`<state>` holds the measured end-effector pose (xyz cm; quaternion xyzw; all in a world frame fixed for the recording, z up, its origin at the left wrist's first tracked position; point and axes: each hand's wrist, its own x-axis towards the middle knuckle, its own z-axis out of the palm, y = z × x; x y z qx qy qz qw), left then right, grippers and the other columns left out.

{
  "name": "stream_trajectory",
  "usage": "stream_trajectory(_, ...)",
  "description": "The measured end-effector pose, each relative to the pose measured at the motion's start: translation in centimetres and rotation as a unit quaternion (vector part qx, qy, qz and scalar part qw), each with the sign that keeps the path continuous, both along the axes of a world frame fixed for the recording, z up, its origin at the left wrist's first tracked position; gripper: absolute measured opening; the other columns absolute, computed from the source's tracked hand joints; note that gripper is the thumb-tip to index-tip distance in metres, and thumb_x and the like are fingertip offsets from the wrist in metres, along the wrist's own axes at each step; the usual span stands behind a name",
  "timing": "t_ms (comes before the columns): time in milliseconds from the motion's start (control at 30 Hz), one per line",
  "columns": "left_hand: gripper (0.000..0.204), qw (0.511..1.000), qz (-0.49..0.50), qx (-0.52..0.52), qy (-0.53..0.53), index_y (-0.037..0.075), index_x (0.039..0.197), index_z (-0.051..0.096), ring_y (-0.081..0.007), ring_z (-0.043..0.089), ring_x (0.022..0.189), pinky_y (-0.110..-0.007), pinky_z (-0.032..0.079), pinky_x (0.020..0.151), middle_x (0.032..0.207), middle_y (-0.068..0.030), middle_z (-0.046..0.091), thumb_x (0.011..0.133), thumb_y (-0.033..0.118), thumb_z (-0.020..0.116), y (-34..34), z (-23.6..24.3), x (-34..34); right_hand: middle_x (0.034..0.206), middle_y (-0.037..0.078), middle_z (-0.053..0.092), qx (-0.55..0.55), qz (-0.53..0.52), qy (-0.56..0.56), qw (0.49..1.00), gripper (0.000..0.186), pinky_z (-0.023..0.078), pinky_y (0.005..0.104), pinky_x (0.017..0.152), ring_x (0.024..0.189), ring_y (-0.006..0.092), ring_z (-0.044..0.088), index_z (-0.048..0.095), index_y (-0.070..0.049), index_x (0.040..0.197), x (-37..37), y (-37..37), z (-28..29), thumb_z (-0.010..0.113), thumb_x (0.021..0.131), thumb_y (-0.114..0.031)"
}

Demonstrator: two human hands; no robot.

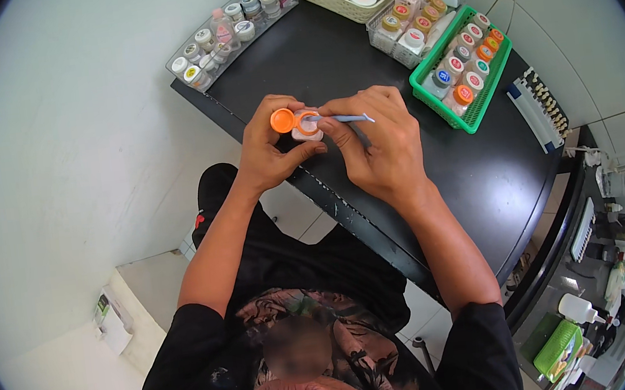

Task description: The person applies colored material to the surface of dental prosthetics using a small brush. The person dips the brush into various small jars of pigment and carefully paints the surfaces of the prosthetic teeth and gums.

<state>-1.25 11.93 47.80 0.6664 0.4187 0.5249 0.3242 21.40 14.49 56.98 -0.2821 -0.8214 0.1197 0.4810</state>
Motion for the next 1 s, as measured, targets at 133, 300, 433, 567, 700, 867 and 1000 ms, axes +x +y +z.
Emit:
stream_trajectory(133, 0.066, 0.994, 0.033, 0.093, 0.039, 0.01, 0.134, 0.069, -0.0293, 0.073, 0.117, -0.041, 0.06, 0.101, 0.126, -0.0086, 0.072, 0.078, 0.018, 0.104, 0.5, 0.2, 0.3, 0.094, 0.005, 0.081, -0.04, 0.049, -0.013, 0.998, 0.01, 0.051, 0.0416, 0.086, 0.08, 0.0275, 0.071, 0.082, -0.006, 0.105, 0.4, -0.3, 0.5, 0.086, 0.099, -0.013)
stream_trajectory(300, 0.066, 0.993, 0.027, 0.105, 0.037, 0.008, 0.134, 0.068, -0.0291, 0.073, 0.117, -0.041, 0.06, 0.101, 0.126, -0.0093, 0.073, 0.078, 0.014, 0.103, 0.5, 0.3, 0.5, 0.095, 0.004, 0.081, -0.036, 0.055, -0.024, 0.998, 0.009, 0.05, 0.042, 0.087, 0.08, 0.0268, 0.07, 0.082, -0.008, 0.105, 1.0, -0.2, 1.2, 0.085, 0.099, -0.013)
stream_trajectory(433, 0.065, 0.998, 0.031, 0.054, 0.008, 0.008, 0.134, 0.068, -0.0288, 0.073, 0.118, -0.041, 0.06, 0.101, 0.127, -0.0098, 0.072, 0.079, 0.013, 0.102, 0.2, 0.0, 0.8, 0.095, 0.005, 0.081, 0.0, 0.024, -0.034, 0.999, 0.008, 0.05, 0.0426, 0.088, 0.081, 0.0263, 0.07, 0.082, -0.008, 0.105, 0.6, -0.1, 0.9, 0.084, 0.099, -0.012)
stream_trajectory(567, 0.064, 0.996, 0.02, 0.072, 0.048, 0.004, 0.14, 0.064, -0.0256, 0.072, 0.123, -0.04, 0.06, 0.106, 0.133, -0.013, 0.069, 0.085, 0.006, 0.098, 0.2, 0.2, 0.4, 0.095, 0.005, 0.08, -0.001, 0.035, -0.042, 0.999, 0.008, 0.05, 0.0426, 0.089, 0.082, 0.0262, 0.069, 0.081, -0.008, 0.104, 0.5, -0.3, 0.6, 0.084, 0.098, -0.011)
stream_trajectory(700, 0.063, 0.992, 0.023, 0.099, 0.073, 0.006, 0.137, 0.066, -0.0271, 0.073, 0.12, -0.041, 0.06, 0.104, 0.13, -0.0115, 0.07, 0.083, 0.009, 0.098, 0.1, 0.6, 0.6, 0.092, 0.005, 0.079, -0.034, 0.035, -0.036, 0.998, 0.01, 0.05, 0.0427, 0.089, 0.081, 0.0268, 0.069, 0.08, -0.007, 0.105, 0.6, -0.3, 0.5, 0.085, 0.097, -0.011)
stream_trajectory(867, 0.062, 0.998, 0.038, 0.049, -0.014, 0.01, 0.134, 0.069, -0.0312, 0.074, 0.115, -0.043, 0.06, 0.1, 0.125, -0.0095, 0.073, 0.081, 0.013, 0.1, 0.1, 0.6, 1.0, 0.09, 0.006, 0.079, 0.009, 0.01, -0.036, 0.999, 0.008, 0.05, 0.0425, 0.088, 0.08, 0.0283, 0.069, 0.081, -0.007, 0.103, 0.3, -0.4, 0.2, 0.084, 0.096, -0.01)
stream_trajectory(1000, 0.067, 0.991, 0.026, 0.103, 0.076, 0.006, 0.141, 0.066, -0.0265, 0.073, 0.125, -0.04, 0.061, 0.105, 0.133, -0.0122, 0.07, 0.082, 0.009, 0.098, 0.2, 0.2, 0.6, 0.091, 0.006, 0.079, -0.083, 0.03, -0.007, 0.996, 0.008, 0.05, 0.0425, 0.089, 0.082, 0.0289, 0.069, 0.082, -0.007, 0.104, 0.3, -0.7, 0.2, 0.083, 0.096, -0.007)
